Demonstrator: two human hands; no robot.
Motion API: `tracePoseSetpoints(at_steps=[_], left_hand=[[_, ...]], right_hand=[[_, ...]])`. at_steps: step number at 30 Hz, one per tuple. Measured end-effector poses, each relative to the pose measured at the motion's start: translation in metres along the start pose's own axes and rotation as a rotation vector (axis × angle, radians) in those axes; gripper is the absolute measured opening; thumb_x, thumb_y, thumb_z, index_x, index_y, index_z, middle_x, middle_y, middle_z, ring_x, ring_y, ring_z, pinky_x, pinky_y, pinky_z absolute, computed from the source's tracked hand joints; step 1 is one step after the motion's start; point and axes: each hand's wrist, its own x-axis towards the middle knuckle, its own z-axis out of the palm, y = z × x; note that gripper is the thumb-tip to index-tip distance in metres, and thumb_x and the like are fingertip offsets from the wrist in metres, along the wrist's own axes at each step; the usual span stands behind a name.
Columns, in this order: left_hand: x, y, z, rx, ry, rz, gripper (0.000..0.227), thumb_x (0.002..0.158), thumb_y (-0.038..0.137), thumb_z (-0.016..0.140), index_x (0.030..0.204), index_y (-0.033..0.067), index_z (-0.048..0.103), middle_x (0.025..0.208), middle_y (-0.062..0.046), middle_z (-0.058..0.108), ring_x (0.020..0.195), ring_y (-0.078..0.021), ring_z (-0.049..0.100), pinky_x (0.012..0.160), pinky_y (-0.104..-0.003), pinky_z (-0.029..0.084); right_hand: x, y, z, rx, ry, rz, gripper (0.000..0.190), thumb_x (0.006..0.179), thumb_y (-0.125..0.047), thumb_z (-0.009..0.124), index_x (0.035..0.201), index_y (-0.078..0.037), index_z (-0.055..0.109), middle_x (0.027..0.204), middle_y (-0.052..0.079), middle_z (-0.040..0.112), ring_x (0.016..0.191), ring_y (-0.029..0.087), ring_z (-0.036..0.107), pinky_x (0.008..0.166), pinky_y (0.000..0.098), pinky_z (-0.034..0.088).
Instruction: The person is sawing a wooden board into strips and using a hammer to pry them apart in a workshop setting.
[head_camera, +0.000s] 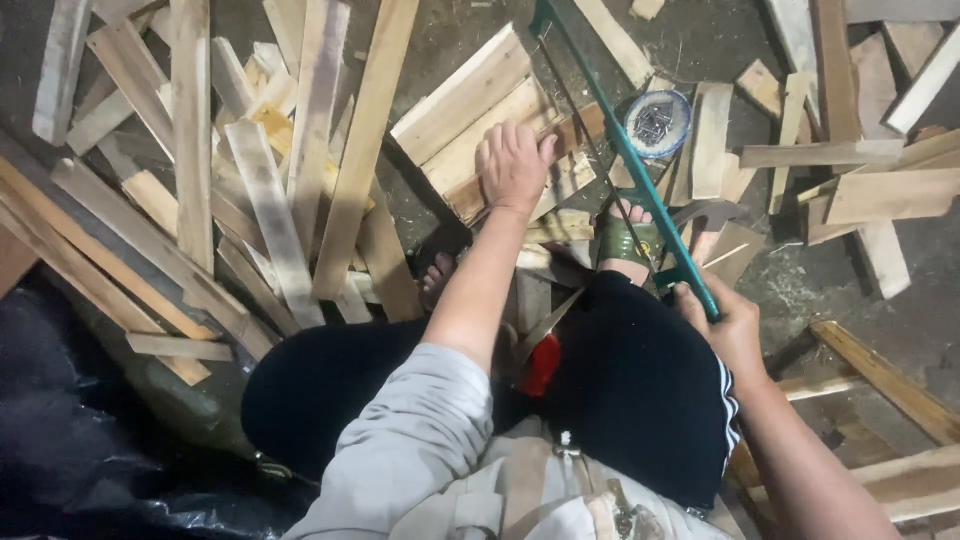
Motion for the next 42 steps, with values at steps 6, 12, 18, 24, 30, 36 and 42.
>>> tracePoseSetpoints(at_steps=[6,12,18,24,30,36,42], left_hand=[[0.001,0.001,-0.003,0.012,-0.029,-0.003,0.034,0.062,0.036,0.059,0.06,0.0098,0.037,0.063,-0.004,0.036,0.062,-0.026,0.043,0.05,-0.037,0.033],[0.001,0.002,-0.004,0.033,-0.07,-0.015,0.034,0.061,0.035,0.06,0.061,0.0098,0.037,0.064,-0.004,0.036,0.064,-0.026,0.043,0.052,-0.037,0.034],[-0.002,-0.003,0.006,0.024,-0.043,-0.009,0.034,0.067,0.038,0.054,0.061,0.0103,0.036,0.062,-0.003,0.034,0.062,-0.0256,0.042,0.052,-0.036,0.033],[0.0,0.0,0.004,0.033,-0.045,0.002,0.034,0.067,0.04,0.054,0.061,0.0103,0.037,0.062,-0.003,0.034,0.062,-0.025,0.042,0.052,-0.037,0.033],[-0.002,-0.003,0.007,0.045,-0.029,0.018,0.034,0.069,0.039,0.052,0.062,0.0095,0.037,0.064,-0.004,0.035,0.062,-0.025,0.042,0.051,-0.036,0.033],[-0.003,-0.003,0.008,0.032,-0.046,0.011,0.034,0.068,0.039,0.054,0.063,0.0097,0.038,0.064,-0.004,0.035,0.063,-0.025,0.042,0.051,-0.035,0.033],[-0.002,-0.001,0.006,0.047,-0.041,0.018,0.035,0.071,0.04,0.05,0.062,0.0098,0.036,0.064,-0.004,0.035,0.062,-0.025,0.042,0.051,-0.036,0.033]], right_hand=[[0.009,0.003,-0.009,-0.092,-0.04,0.04,0.023,0.079,-0.021,0.065,0.097,-0.007,0.062,0.071,0.02,0.058,0.068,0.036,0.056,0.058,0.0384,0.04],[0.018,-0.011,-0.018,-0.24,-0.105,0.085,0.021,0.079,-0.026,0.062,0.096,-0.013,0.063,0.067,0.014,0.059,0.067,0.033,0.057,0.056,0.0368,0.04],[0.005,0.019,0.01,0.009,-0.031,0.021,0.025,0.078,-0.016,0.063,0.101,-0.009,0.06,0.079,0.019,0.059,0.078,0.036,0.056,0.064,0.0387,0.041],[0.006,0.092,0.031,0.12,-0.024,-0.025,0.027,0.078,-0.013,0.059,0.105,-0.011,0.059,0.084,0.014,0.06,0.084,0.027,0.056,0.071,0.0347,0.042],[0.009,0.144,0.051,0.14,-0.035,-0.074,0.029,0.077,-0.014,0.062,0.106,-0.01,0.059,0.085,0.013,0.061,0.082,0.026,0.057,0.073,0.034,0.043],[0.004,0.13,0.048,0.163,0.017,-0.035,0.03,0.076,-0.012,0.064,0.106,-0.012,0.06,0.084,0.012,0.061,0.082,0.022,0.057,0.071,0.032,0.042],[0.018,0.044,0.006,0.043,-0.013,0.008,0.02,0.079,-0.014,0.065,0.098,-0.01,0.063,0.078,0.013,0.06,0.075,0.024,0.057,0.064,0.0322,0.042]])
